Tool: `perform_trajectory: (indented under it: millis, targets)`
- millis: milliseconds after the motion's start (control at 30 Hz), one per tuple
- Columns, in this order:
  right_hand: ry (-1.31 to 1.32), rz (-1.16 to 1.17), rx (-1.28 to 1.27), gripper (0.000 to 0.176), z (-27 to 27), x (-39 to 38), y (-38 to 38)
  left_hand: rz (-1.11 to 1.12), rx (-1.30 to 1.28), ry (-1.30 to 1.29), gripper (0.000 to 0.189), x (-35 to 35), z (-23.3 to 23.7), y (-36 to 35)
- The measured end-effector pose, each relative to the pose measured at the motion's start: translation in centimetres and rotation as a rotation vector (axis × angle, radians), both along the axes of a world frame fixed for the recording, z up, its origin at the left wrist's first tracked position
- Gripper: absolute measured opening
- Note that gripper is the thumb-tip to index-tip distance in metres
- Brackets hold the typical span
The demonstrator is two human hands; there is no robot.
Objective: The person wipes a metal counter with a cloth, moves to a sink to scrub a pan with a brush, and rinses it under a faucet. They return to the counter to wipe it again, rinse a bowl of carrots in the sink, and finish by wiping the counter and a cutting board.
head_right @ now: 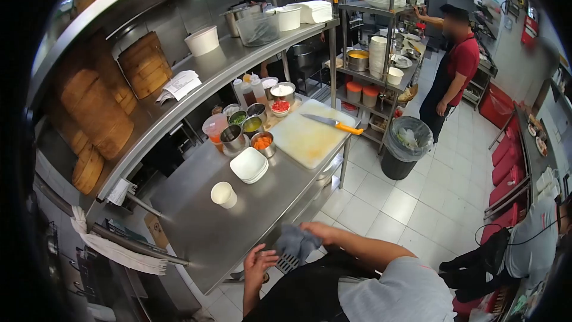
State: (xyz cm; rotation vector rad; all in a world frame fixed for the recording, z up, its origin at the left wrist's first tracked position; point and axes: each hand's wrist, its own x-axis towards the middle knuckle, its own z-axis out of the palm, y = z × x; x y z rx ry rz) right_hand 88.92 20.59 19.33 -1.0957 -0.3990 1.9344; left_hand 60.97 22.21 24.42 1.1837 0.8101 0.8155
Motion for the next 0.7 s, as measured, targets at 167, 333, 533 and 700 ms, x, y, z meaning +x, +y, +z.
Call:
perform_trajectory:
  millis: [167,333,533,700]
  targets:
    - [-0.006,-0.287,0.216,0.032,4.5,11.1,3.6,0.015,-0.063,0.047,0.028,-0.5,1.6,3.0]
    - [-0.155,-0.286,0.37,0.037,9.5,18.0,13.2,-0.017,-0.024,0.146,0.026,6.2,-0.7,7.5]
    - [-1.321,-0.085,0.877,0.035,9.6,23.0,32.3,-0.016,-0.018,0.43,0.027,14.6,-6.2,11.0]
    - [-1.722,0.232,0.952,0.025,8.8,21.6,44.6,0.028,-0.215,0.537,0.031,19.2,-6.7,11.8]
